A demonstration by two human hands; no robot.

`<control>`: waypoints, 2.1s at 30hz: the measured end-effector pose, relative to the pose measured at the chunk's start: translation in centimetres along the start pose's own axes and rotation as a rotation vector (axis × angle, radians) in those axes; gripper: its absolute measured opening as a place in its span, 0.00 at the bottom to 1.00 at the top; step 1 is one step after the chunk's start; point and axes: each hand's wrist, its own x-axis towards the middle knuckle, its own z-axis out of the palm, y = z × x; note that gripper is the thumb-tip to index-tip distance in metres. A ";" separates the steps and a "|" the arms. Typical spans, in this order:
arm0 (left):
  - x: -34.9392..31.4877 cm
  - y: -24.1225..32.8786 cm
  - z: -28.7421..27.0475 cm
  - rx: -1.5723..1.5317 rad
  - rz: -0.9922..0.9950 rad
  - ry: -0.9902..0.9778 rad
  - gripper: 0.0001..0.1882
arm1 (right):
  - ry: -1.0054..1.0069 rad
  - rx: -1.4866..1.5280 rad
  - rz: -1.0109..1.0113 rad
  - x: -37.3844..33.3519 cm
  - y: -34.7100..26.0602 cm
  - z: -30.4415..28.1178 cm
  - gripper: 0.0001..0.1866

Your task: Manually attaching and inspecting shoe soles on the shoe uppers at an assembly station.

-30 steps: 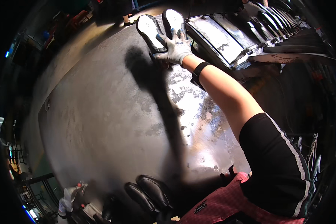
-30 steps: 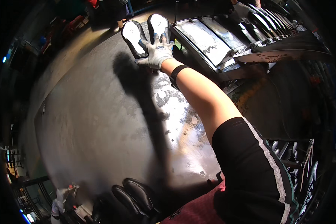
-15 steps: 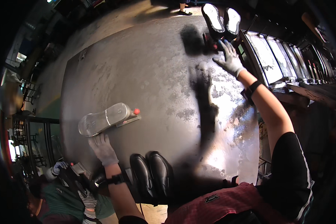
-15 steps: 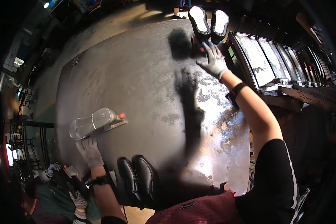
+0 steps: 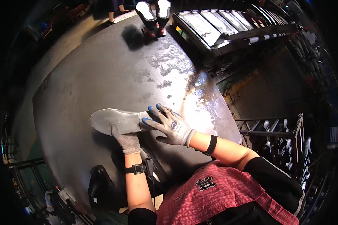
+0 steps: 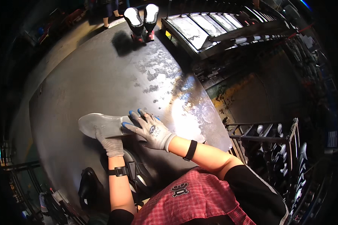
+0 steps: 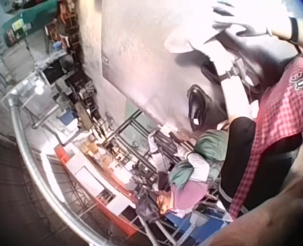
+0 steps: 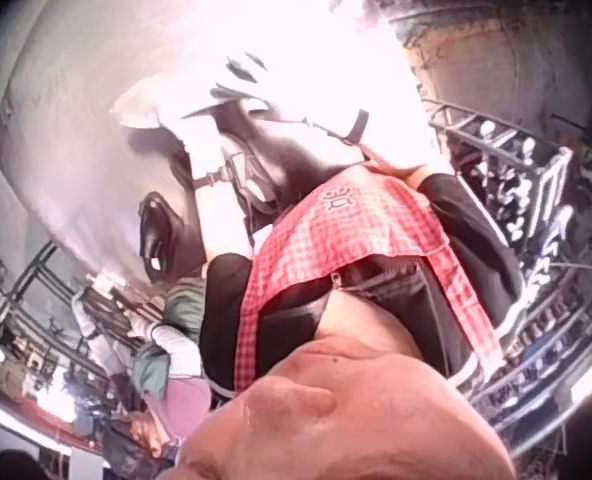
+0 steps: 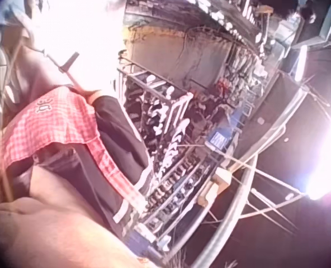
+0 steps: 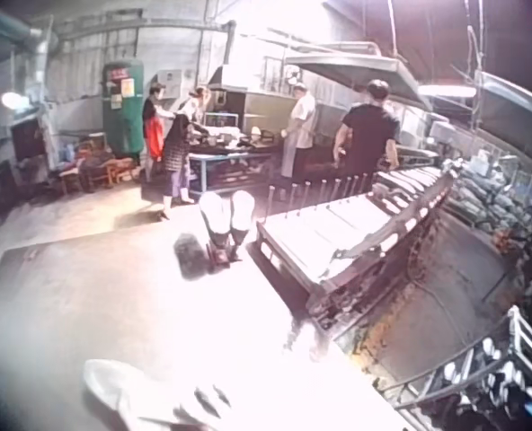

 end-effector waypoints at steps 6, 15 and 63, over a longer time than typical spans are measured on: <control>-9.3 -6.3 -1.6 0.420 -0.479 -0.331 0.28 | 0.000 0.173 0.218 -11.4 5.4 -1.9 0.40; -26.9 -2.0 -15.5 -0.148 -1.334 -0.032 0.27 | 0.020 0.181 0.753 -26.7 2.4 -5.6 0.54; -1.8 -16.7 23.4 1.471 -0.164 -1.068 0.23 | -0.862 0.157 0.734 -11.2 10.7 -13.1 0.20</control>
